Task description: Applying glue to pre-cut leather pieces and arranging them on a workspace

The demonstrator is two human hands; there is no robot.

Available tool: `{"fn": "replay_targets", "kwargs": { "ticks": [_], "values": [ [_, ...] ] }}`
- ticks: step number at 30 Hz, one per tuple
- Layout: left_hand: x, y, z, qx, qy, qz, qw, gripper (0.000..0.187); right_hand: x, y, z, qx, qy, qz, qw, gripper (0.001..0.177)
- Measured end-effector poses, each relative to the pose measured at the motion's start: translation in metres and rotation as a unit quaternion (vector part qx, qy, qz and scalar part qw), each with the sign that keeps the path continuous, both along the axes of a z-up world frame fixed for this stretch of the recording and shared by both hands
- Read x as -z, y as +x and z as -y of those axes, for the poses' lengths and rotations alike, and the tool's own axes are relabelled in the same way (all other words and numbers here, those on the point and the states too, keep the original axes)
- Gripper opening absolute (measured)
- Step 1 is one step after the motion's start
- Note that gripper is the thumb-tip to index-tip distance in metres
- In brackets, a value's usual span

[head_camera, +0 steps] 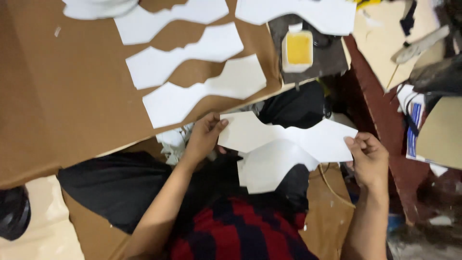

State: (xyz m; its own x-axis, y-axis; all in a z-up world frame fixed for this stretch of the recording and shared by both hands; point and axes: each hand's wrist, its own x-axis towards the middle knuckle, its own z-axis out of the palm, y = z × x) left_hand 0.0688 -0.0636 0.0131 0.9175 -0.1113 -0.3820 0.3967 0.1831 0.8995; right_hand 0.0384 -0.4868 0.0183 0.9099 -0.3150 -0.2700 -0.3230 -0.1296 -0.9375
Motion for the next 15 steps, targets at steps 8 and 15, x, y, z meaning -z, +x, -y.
{"fn": "replay_targets", "kwargs": {
  "ticks": [8, 15],
  "values": [
    [-0.012, 0.110, -0.020, 0.061, 0.075, 0.078, 0.992, 0.027, -0.022, 0.101, 0.008, -0.061, -0.035, 0.085, 0.994, 0.016],
    [0.017, 0.273, -0.005, -0.027, 0.259, 0.178, 0.949, 0.022, -0.074, 0.211, -0.033, -0.023, -0.098, 0.070, 0.993, 0.022]
  ]
}}
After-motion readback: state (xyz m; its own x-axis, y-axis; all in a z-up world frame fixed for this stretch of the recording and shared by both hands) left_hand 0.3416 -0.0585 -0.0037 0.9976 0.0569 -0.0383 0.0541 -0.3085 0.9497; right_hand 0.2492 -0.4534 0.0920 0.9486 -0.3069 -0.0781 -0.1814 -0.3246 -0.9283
